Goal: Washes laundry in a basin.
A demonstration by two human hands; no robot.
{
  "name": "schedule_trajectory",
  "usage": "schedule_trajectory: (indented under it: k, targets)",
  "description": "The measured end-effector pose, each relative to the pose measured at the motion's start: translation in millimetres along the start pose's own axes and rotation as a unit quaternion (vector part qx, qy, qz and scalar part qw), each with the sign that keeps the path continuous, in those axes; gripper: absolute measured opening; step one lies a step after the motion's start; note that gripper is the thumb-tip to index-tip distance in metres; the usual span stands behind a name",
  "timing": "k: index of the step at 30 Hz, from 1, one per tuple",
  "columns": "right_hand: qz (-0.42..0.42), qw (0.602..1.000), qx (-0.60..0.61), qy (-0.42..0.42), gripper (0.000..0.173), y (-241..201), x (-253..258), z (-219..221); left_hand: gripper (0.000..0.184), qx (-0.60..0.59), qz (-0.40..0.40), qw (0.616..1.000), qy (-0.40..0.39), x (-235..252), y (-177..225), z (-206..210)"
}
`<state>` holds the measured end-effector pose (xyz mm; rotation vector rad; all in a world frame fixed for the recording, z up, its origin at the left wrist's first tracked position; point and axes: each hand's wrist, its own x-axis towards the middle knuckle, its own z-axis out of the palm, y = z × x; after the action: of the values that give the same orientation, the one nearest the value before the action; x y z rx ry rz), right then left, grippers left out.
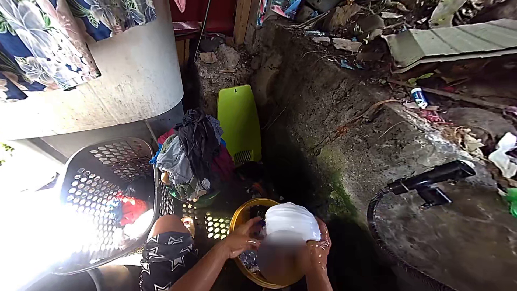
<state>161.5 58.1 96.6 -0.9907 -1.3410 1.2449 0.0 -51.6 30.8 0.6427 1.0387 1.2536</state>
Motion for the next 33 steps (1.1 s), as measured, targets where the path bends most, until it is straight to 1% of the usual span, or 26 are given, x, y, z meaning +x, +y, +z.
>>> schedule_trajectory:
  k: [2,3,4,5,6,7,8,9,11,12,14,16,18,20,21,22,23,25,26,27,28,29,30,31,32,33]
  targets:
    - [-0.073,0.994,-0.066,-0.046,0.045,-4,-13,9,0.056,-0.130,-0.062,0.990,-0.010,-10,1,17]
    - [-0.103,0.989,-0.081,-0.075,0.045,-6,-23,14,0.062,-0.209,-0.071,0.975,0.005,-7,4,29]
    - [-0.139,0.981,-0.090,-0.104,0.045,-7,-33,18,0.072,-0.290,-0.059,0.955,0.019,-1,8,37]
    - [-0.181,0.971,-0.094,-0.127,0.046,-5,-42,20,0.073,-0.355,-0.036,0.933,0.041,4,13,42]
    - [-0.209,0.963,-0.095,-0.139,0.048,-4,-48,22,0.069,-0.392,0.003,0.918,0.063,8,19,45]
    - [-0.209,0.964,-0.087,-0.140,0.045,-4,-53,23,0.062,-0.410,0.042,0.907,0.084,10,24,47]
    - [-0.182,0.974,-0.063,-0.119,0.042,-6,-58,23,0.055,-0.410,0.070,0.903,0.107,13,27,48]
    - [-0.128,0.988,-0.040,-0.078,0.042,-8,-60,25,0.048,-0.392,0.085,0.907,0.129,17,32,49]
    - [0.034,0.999,0.033,0.016,0.046,-9,-57,30,0.031,-0.300,0.090,0.931,0.189,24,46,53]
    - [0.123,0.988,0.079,0.055,0.046,-7,-52,33,0.025,-0.232,0.089,0.943,0.220,28,53,56]
    - [0.240,0.959,0.134,0.069,0.050,5,-41,30,0.024,-0.082,0.099,0.963,0.237,31,70,66]
    - [0.303,0.942,0.138,0.046,0.044,22,-30,21,0.026,0.074,0.147,0.965,0.204,34,75,72]
    - [0.373,0.915,0.150,-0.032,0.042,36,-23,6,0.030,0.219,0.168,0.953,0.125,28,79,72]
    - [0.399,0.883,0.208,-0.132,0.048,58,-18,-10,0.036,0.365,0.146,0.919,0.020,22,88,70]
    - [0.406,0.874,0.215,-0.156,0.050,51,-18,-8,0.036,0.413,0.144,0.899,-0.019,18,92,68]
    - [0.403,0.877,0.209,-0.159,0.049,34,-18,0,0.035,0.433,0.159,0.887,-0.035,15,94,65]
    - [0.395,0.882,0.201,-0.158,0.044,20,-18,8,0.033,0.428,0.195,0.882,-0.029,11,93,59]
    - [0.404,0.884,0.177,-0.154,0.044,-2,-15,28,0.028,0.357,0.280,0.891,0.018,4,91,38]
    - [0.393,0.891,0.149,-0.174,0.040,-12,-14,39,0.025,0.298,0.319,0.899,0.049,-4,94,26]
    - [0.348,0.903,0.111,-0.227,0.033,-17,-13,48,0.020,0.233,0.350,0.904,0.077,-15,102,12]
    - [0.257,0.916,0.038,-0.305,0.033,-15,-10,55,0.016,0.183,0.358,0.910,0.104,-32,115,-3]
    - [0.133,0.915,-0.072,-0.374,0.049,-7,-5,60,0.013,0.161,0.352,0.911,0.140,-54,131,-19]
    - [0.008,0.896,-0.166,-0.412,0.062,7,0,63,0.011,0.165,0.343,0.907,0.178,-79,145,-37]
    - [-0.071,0.858,-0.250,-0.444,0.063,22,7,65,0.010,0.189,0.339,0.895,0.219,-107,156,-57]
    - [-0.117,0.818,-0.318,-0.464,0.056,36,13,63,0.009,0.222,0.340,0.874,0.268,-135,166,-76]
    - [-0.117,0.788,-0.372,-0.475,0.049,49,18,59,0.007,0.261,0.339,0.846,0.317,-164,174,-96]
